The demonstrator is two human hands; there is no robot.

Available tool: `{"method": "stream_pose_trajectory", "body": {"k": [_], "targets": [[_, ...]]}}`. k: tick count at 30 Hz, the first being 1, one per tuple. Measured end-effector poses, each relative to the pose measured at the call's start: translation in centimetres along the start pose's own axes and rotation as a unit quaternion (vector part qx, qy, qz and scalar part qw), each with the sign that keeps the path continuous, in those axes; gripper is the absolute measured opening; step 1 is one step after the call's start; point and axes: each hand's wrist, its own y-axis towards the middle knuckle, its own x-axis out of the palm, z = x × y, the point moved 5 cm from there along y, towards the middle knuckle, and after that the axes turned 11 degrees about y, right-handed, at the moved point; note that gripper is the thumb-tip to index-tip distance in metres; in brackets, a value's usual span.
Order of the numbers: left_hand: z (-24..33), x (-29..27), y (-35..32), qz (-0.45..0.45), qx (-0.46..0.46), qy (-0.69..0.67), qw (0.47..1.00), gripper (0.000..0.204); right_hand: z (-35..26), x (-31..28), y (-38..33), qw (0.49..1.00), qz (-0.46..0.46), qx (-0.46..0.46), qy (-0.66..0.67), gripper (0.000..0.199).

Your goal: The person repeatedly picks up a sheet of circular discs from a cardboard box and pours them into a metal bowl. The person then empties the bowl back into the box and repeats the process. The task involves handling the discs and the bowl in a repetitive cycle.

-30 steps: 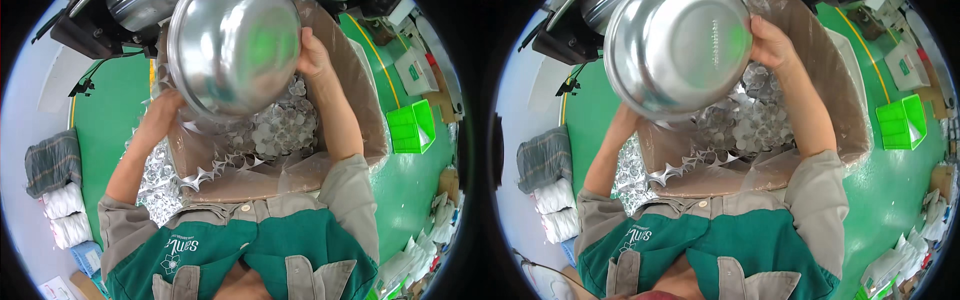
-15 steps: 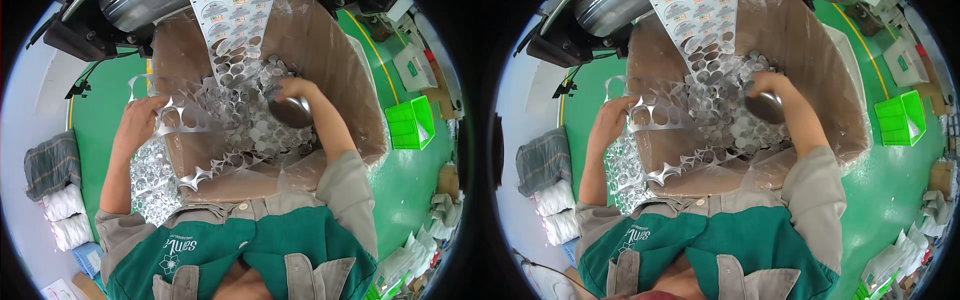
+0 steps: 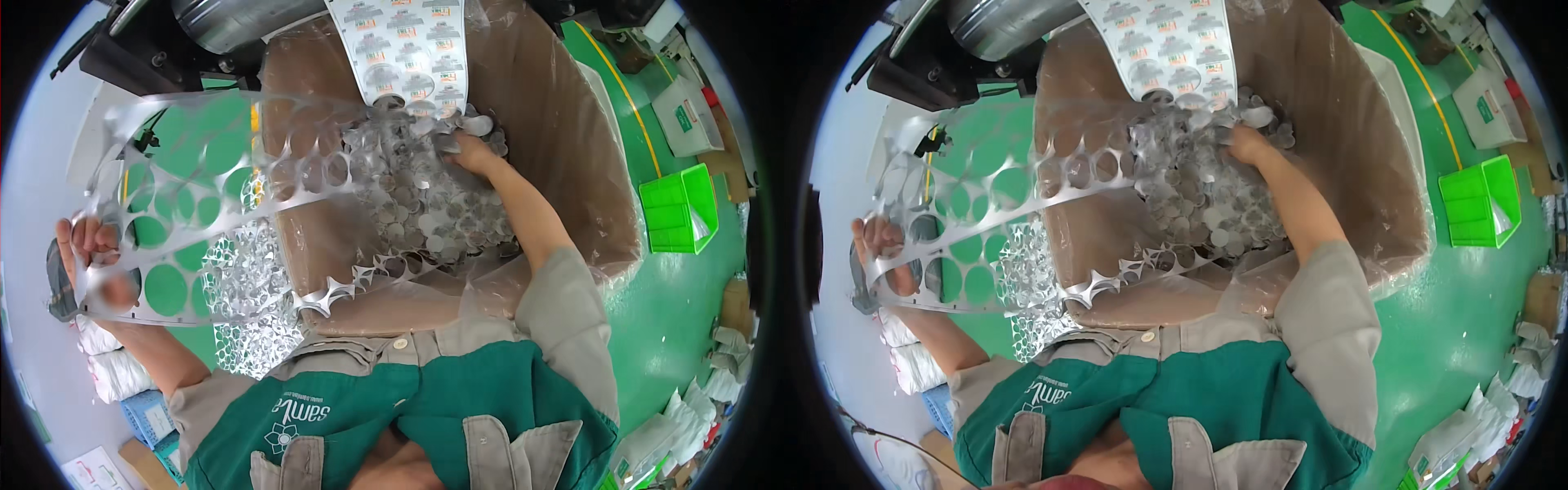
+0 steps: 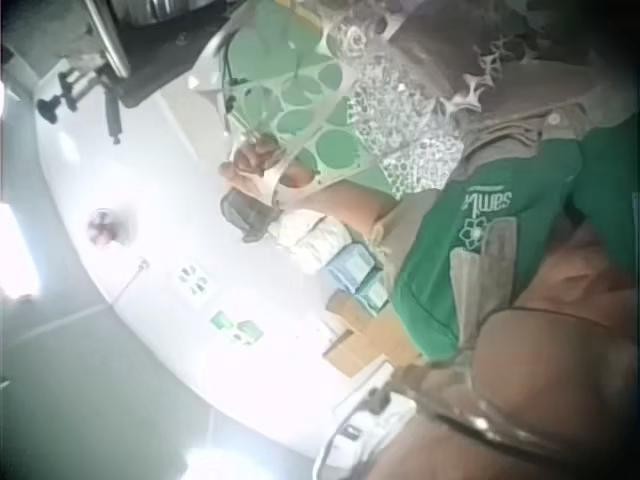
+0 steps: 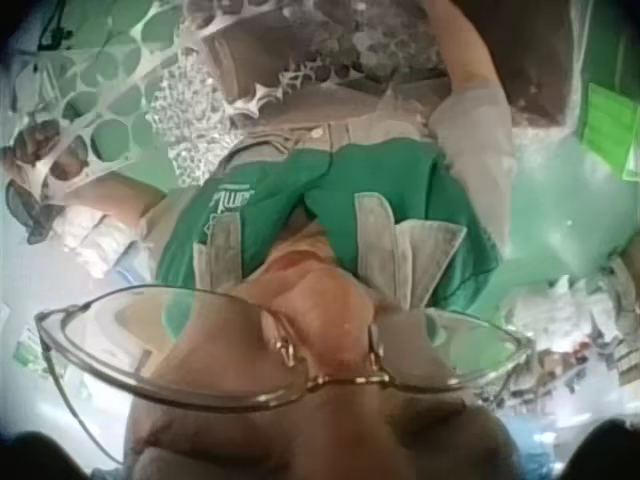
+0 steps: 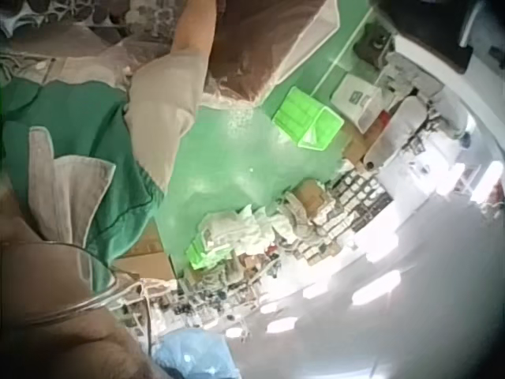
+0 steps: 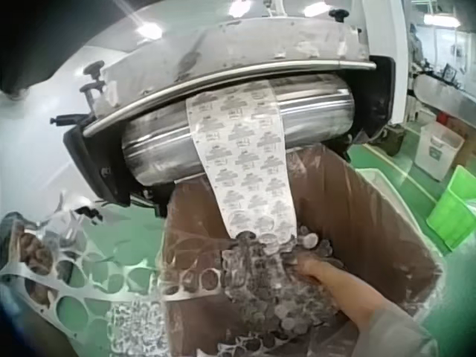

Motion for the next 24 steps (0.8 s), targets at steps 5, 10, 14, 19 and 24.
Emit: {"method": "stream_pose_trajectory", "body": {"k": [5, 10, 14, 19, 24], "targets": [[3.0, -6.8, -5.6, 0.19, -0.105, 0.859, 0.464, 0.029, 2.6, 1.4, -2.7, 0.946, -0.21, 0.123, -0.212, 0.053], [-8.2, 2.0, 3.5, -0.012, 0.041, 0.821, 0.569, 0.033, -0.1, -1.1, -2.4, 0.968, -0.211, 0.029, -0.131, 0.047], [-18.1, 3.3, 4.5, -0.15, 0.02, 0.864, 0.48, 0.053, -16.3, -10.9, -4.4, 0.953, -0.171, -0.038, 0.248, 0.052], [-23.5, 1.4, 4.7, -0.263, -0.08, 0.891, 0.362, 0.051, -16.0, -14.9, -4.9, 0.579, -0.124, -0.269, 0.76, 0.052], [-24.1, 2.1, 5.3, -0.262, -0.052, 0.899, 0.348, 0.032, 3.6, -2.6, 1.9, 0.656, 0.086, 0.047, 0.748, 0.041]]}}
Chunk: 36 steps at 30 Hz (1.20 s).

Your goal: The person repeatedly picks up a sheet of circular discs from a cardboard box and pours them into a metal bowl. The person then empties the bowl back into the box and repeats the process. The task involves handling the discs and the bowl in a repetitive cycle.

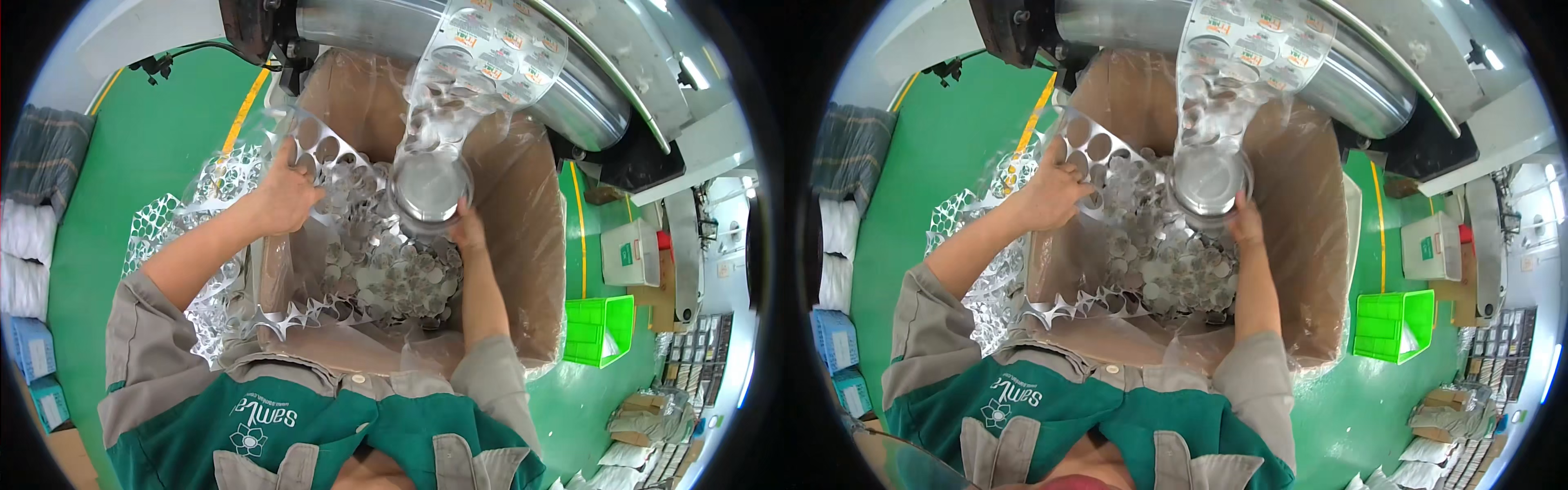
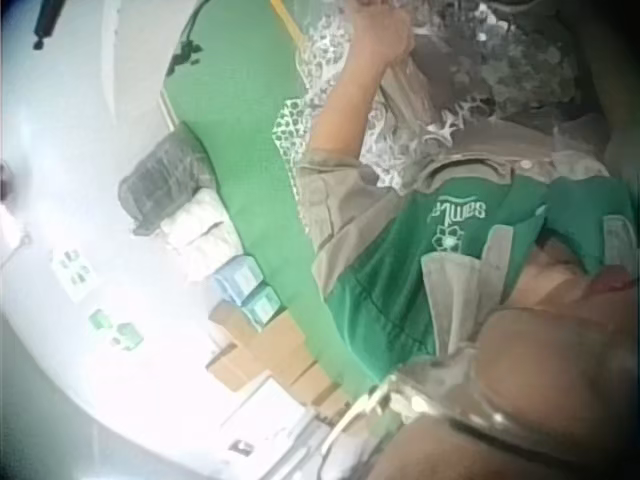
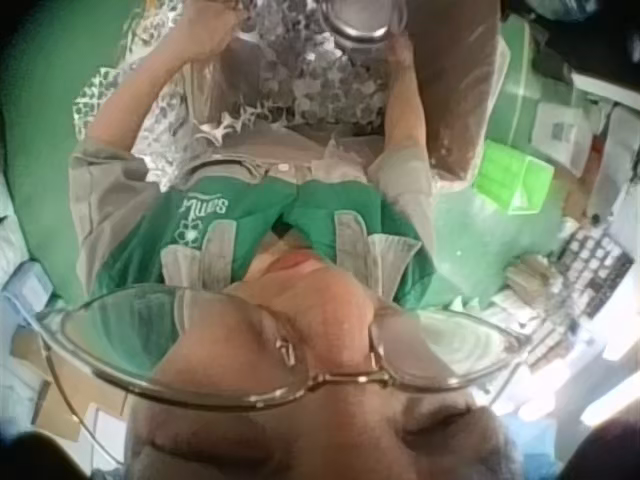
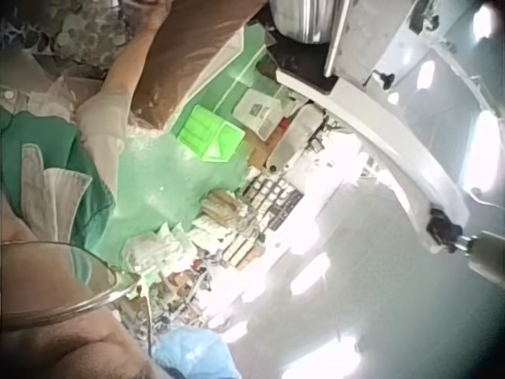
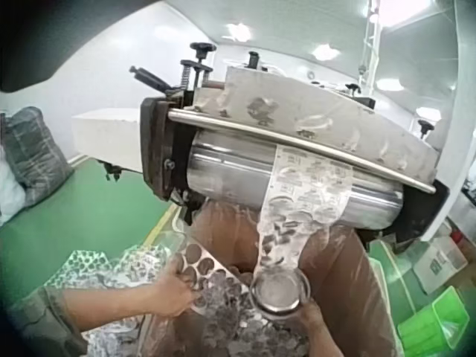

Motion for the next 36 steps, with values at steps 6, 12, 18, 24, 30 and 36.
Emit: {"method": "stream_pose_trajectory", "body": {"k": [6, 12, 18, 24, 30, 36], "targets": [[-0.5, 1.4, 0.4, 0.055, 0.003, -0.089, 0.994, 0.016, 2.4, 0.7, -2.5, 0.521, -0.078, 0.106, -0.843, 0.065], [-1.4, 0.7, 0.5, 0.115, -0.003, -0.236, 0.965, 0.014, -8.2, 16.8, -8.4, 0.661, -0.191, -0.011, -0.726, 0.036], [-3.6, -6.3, -2.0, 0.162, -0.063, -0.464, 0.868, 0.023, -13.8, 20.7, -13.7, 0.915, -0.398, -0.052, -0.046, 0.037], [-10.0, -13.4, -8.1, 0.39, -0.007, -0.734, 0.556, 0.027, -1.5, 4.7, -2.6, 0.84, -0.111, 0.065, -0.527, 0.049], [-7.9, -5.8, -8.6, 0.175, -0.155, -0.531, 0.814, 0.025, -0.9, 2.4, -2.4, 0.571, -0.067, 0.093, -0.813, 0.084], [-3.5, -4.2, -3.6, 0.154, -0.076, -0.46, 0.871, 0.02, -6.6, 14.0, -6.7, 0.616, -0.189, 0.035, -0.764, 0.069]]}}
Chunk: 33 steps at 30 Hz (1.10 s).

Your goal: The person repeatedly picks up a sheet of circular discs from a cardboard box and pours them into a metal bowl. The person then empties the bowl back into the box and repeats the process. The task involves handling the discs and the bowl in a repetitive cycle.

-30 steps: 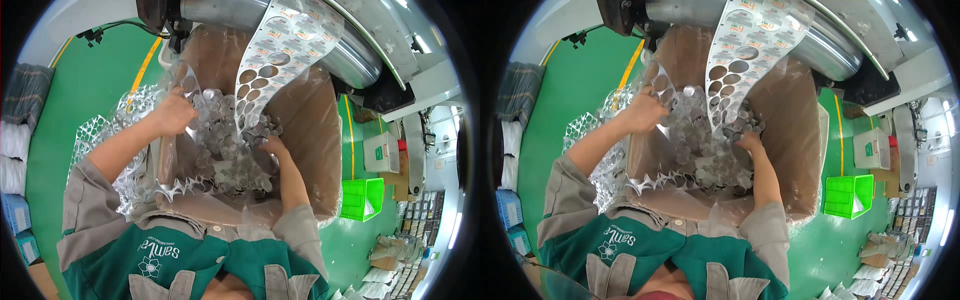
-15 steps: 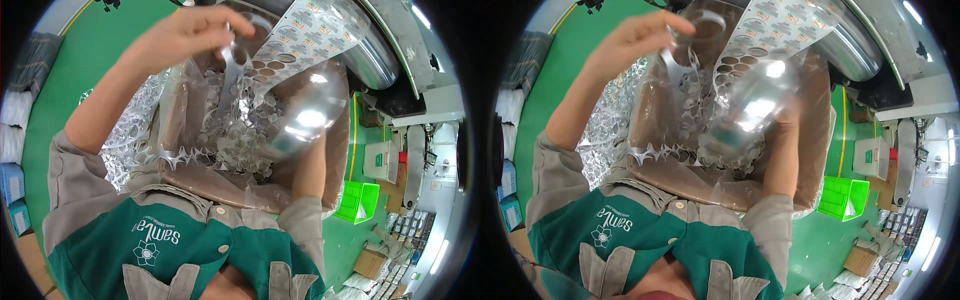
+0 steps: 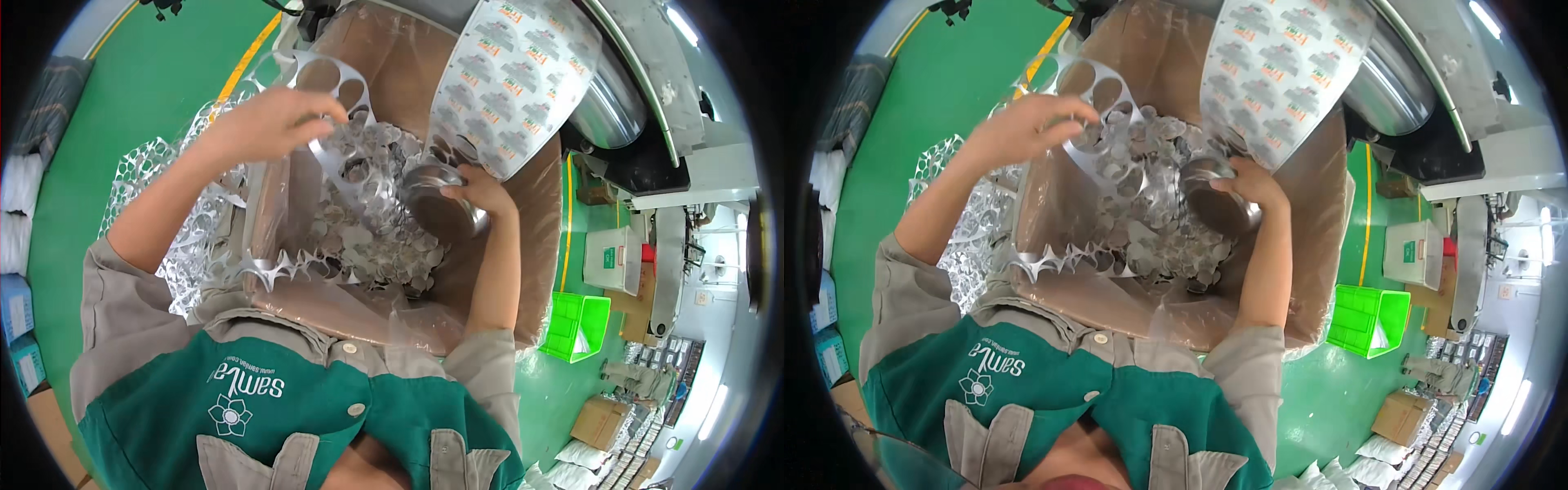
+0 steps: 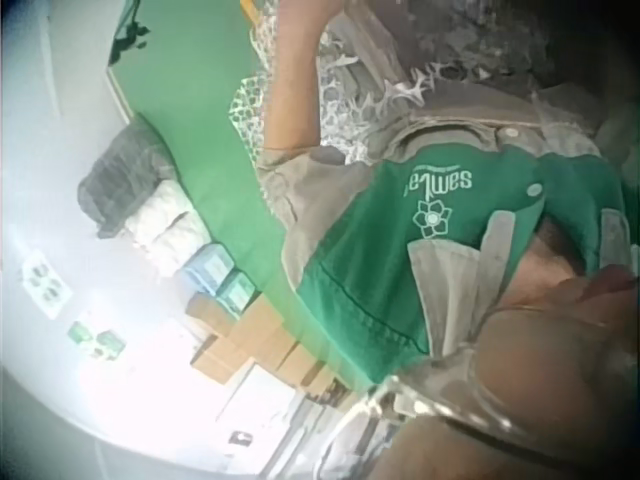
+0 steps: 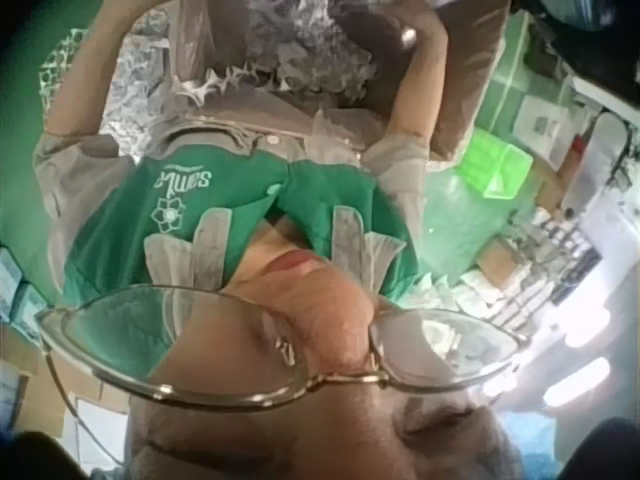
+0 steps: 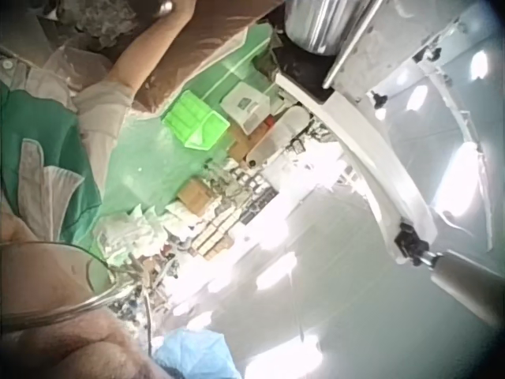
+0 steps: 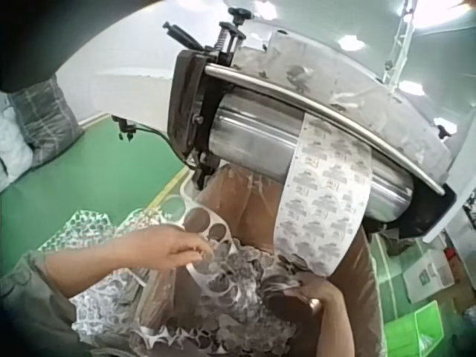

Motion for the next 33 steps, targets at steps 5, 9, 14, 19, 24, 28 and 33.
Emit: {"method": "stream_pose_trajectory", "body": {"k": [5, 9, 14, 19, 24, 28, 33], "targets": [[-0.5, 5.3, -0.1, -0.036, 0.083, 0.224, 0.97, 0.017, -2.0, -4.7, -4.4, 0.693, -0.024, -0.33, 0.64, 0.058], [-1.2, 5.6, 0.0, -0.006, 0.086, 0.217, 0.972, 0.014, 4.3, -1.7, -0.3, 0.601, 0.065, -0.281, 0.745, 0.045], [-0.1, 5.5, 1.3, 0.011, 0.109, 0.205, 0.973, 0.013, 21.4, 9.2, 1.1, 0.853, 0.399, -0.202, -0.268, 0.055], [-1.5, 5.0, -0.3, 0.024, 0.074, 0.229, 0.97, 0.009, 9.5, 18.2, 3.1, 0.966, -0.212, 0.026, -0.143, 0.068], [-1.2, 5.4, 0.3, 0.034, 0.103, 0.255, 0.961, 0.008, -7.4, 11.5, 0.8, 0.989, -0.12, -0.087, 0.025, 0.055], [-0.8, 5.3, 0.4, 0.04, 0.111, 0.243, 0.963, 0.007, -7.9, 10.5, 0.6, 0.996, -0.053, -0.058, 0.044, 0.044], [-0.8, 5.2, 0.2, 0.045, 0.104, 0.243, 0.963, 0.007, -6.6, 2.4, -1.0, 0.972, -0.049, -0.088, 0.212, 0.032]]}}
